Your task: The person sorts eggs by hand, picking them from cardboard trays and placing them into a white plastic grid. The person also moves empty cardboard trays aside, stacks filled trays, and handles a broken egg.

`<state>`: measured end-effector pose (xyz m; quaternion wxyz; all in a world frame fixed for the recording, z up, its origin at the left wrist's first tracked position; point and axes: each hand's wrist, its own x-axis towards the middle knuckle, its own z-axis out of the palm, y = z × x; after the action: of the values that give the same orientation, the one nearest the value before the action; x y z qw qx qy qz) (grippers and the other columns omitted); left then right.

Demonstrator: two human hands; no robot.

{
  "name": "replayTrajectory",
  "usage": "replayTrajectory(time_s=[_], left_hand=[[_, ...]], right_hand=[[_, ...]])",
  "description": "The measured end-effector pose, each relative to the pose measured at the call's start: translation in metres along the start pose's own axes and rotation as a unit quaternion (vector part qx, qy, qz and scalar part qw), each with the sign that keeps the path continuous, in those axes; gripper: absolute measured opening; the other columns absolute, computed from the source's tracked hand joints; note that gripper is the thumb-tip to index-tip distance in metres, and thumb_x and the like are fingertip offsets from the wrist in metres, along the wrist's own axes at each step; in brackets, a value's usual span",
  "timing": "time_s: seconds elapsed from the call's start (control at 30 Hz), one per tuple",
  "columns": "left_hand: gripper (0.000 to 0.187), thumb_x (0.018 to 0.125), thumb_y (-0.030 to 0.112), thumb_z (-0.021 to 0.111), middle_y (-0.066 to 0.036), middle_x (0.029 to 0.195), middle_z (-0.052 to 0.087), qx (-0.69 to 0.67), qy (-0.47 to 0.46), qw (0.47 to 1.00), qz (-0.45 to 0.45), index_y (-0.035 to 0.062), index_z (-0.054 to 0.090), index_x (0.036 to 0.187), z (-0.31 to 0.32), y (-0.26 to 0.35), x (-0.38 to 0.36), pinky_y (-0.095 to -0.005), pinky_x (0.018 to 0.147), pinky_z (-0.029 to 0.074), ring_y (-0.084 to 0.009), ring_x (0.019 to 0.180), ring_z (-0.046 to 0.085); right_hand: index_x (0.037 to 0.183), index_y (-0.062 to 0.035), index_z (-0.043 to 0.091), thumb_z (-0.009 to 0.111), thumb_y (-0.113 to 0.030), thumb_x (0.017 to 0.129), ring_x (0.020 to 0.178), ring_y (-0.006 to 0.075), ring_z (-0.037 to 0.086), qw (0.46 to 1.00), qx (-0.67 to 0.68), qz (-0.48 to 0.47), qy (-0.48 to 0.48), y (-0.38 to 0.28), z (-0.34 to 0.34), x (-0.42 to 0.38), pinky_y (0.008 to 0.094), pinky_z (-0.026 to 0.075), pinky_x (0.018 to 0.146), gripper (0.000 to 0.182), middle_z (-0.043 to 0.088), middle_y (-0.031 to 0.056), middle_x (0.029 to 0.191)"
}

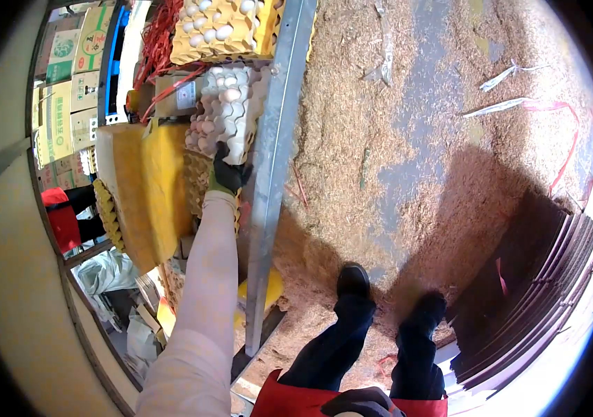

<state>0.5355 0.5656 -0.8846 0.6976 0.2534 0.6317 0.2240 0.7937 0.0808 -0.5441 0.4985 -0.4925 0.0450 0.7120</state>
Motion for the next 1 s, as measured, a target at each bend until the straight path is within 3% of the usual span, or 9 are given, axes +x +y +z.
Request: replayTrajectory(time_s=[0.03, 0.07, 0.2, 0.3, 0.4, 0.6, 0.77, 0.83, 1.0], left_hand=[[0.057, 0.093, 0.065, 0.057, -0.001, 0.118, 0.07, 0.041, 0.062, 0.997, 0.007, 0.0211, 0.063, 0.128, 0.023, 0.002, -0.032, -0.0398, 0.089, 0.056, -0.0202, 0.1, 0.068], [0.048, 0.098, 0.042, 0.061, -0.001, 0.127, 0.066, -0.067, -0.05, 0.996, 0.03, 0.0212, 0.055, 0.141, 0.006, -0.002, -0.018, -0.0452, 0.099, 0.052, -0.028, 0.115, 0.062], [0.042, 0.101, 0.029, 0.057, -0.007, 0.13, 0.065, -0.185, -0.078, 0.974, 0.106, 0.0065, 0.057, 0.136, -0.024, -0.019, -0.003, -0.0442, 0.105, 0.05, -0.0261, 0.122, 0.06], [0.035, 0.105, 0.026, 0.049, -0.006, 0.129, 0.066, -0.183, -0.165, 0.961, 0.124, 0.0096, 0.059, 0.134, -0.036, -0.029, -0.038, -0.0389, 0.104, 0.05, -0.0234, 0.12, 0.062], [0.033, 0.106, 0.027, 0.046, -0.004, 0.13, 0.064, 0.035, -0.088, 0.959, 0.266, 0.011, 0.059, 0.133, -0.044, -0.049, -0.086, -0.0373, 0.096, 0.054, -0.0222, 0.116, 0.063], [0.039, 0.103, 0.031, 0.051, -0.009, 0.131, 0.066, -0.28, -0.077, 0.942, 0.169, 0.009, 0.06, 0.134, -0.025, -0.043, -0.206, -0.0465, 0.102, 0.052, -0.0289, 0.121, 0.062], [0.037, 0.102, 0.026, 0.056, -0.009, 0.13, 0.066, -0.276, -0.08, 0.926, 0.245, 0.0052, 0.058, 0.132, 0.017, -0.044, -0.319, -0.0392, 0.101, 0.051, -0.0245, 0.118, 0.063], [0.036, 0.1, 0.026, 0.059, -0.008, 0.13, 0.065, -0.266, -0.059, 0.93, 0.248, 0.0067, 0.059, 0.131, 0.047, -0.046, -0.378, -0.0393, 0.1, 0.051, -0.024, 0.119, 0.063], [0.044, 0.094, 0.017, 0.064, -0.01, 0.137, 0.061, -0.358, -0.142, 0.908, 0.164, 0.0057, 0.057, 0.136, 0.097, -0.069, -0.498, -0.0464, 0.108, 0.043, -0.0248, 0.125, 0.058]], right_hand=[[0.121, 0.0009, 0.06, 0.075, -0.005, 0.078, 0.099, 0.0191, 0.06, 1.0, 0.001, -0.003, -0.003, -0.001, -0.001, -0.001, 0.0297, 0.048, 0.086, 0.046, 0.06, 0.0094, 0.108], [0.121, 0.0008, 0.06, 0.074, -0.004, 0.078, 0.1, 0.0191, 0.06, 1.0, 0.001, -0.007, -0.005, -0.002, -0.001, -0.002, 0.0297, 0.048, 0.086, 0.046, 0.06, 0.0094, 0.108], [0.121, 0.0005, 0.06, 0.073, -0.004, 0.077, 0.101, 0.0192, 0.059, 1.0, 0.01, -0.019, -0.013, -0.004, -0.002, -0.009, 0.0294, 0.047, 0.088, 0.045, 0.059, 0.0092, 0.11], [0.121, 0.0003, 0.06, 0.072, -0.003, 0.077, 0.103, 0.0192, 0.058, 0.999, 0.02, -0.024, -0.017, -0.003, 0.0, -0.014, 0.0293, 0.046, 0.089, 0.045, 0.059, 0.0091, 0.112], [0.121, 0.0002, 0.06, 0.073, -0.002, 0.079, 0.103, 0.0183, 0.057, 0.999, 0.03, -0.042, -0.014, 0.012, 0.003, -0.024, 0.0288, 0.046, 0.09, 0.044, 0.059, 0.0084, 0.112], [0.116, 0.0, 0.062, 0.075, -0.011, 0.085, 0.071, 0.0146, 0.064, 0.997, -0.008, -0.033, 0.068, 0.086, -0.007, -0.044, 0.0251, 0.052, 0.061, 0.035, 0.066, 0.0064, 0.087], [0.101, -0.0013, 0.065, 0.077, -0.017, 0.085, 0.06, 0.0098, 0.061, 0.989, 0.096, 0.032, 0.104, 0.093, -0.002, -0.05, 0.0251, 0.05, 0.051, 0.025, 0.066, 0.0026, 0.081], [0.101, -0.002, 0.064, 0.073, -0.012, 0.088, 0.057, 0.0155, 0.06, 0.987, 0.153, 0.044, -0.009, 0.123, -0.017, -0.05, 0.0273, 0.048, 0.05, 0.019, 0.063, 0.005, 0.074], [0.107, 0.0025, 0.066, 0.061, -0.044, 0.095, 0.058, 0.0141, 0.057, 0.989, 0.13, -0.061, -0.037, 0.096, -0.02, -0.126, 0.0262, 0.042, 0.053, 0.048, 0.062, 0.0059, 0.066]])
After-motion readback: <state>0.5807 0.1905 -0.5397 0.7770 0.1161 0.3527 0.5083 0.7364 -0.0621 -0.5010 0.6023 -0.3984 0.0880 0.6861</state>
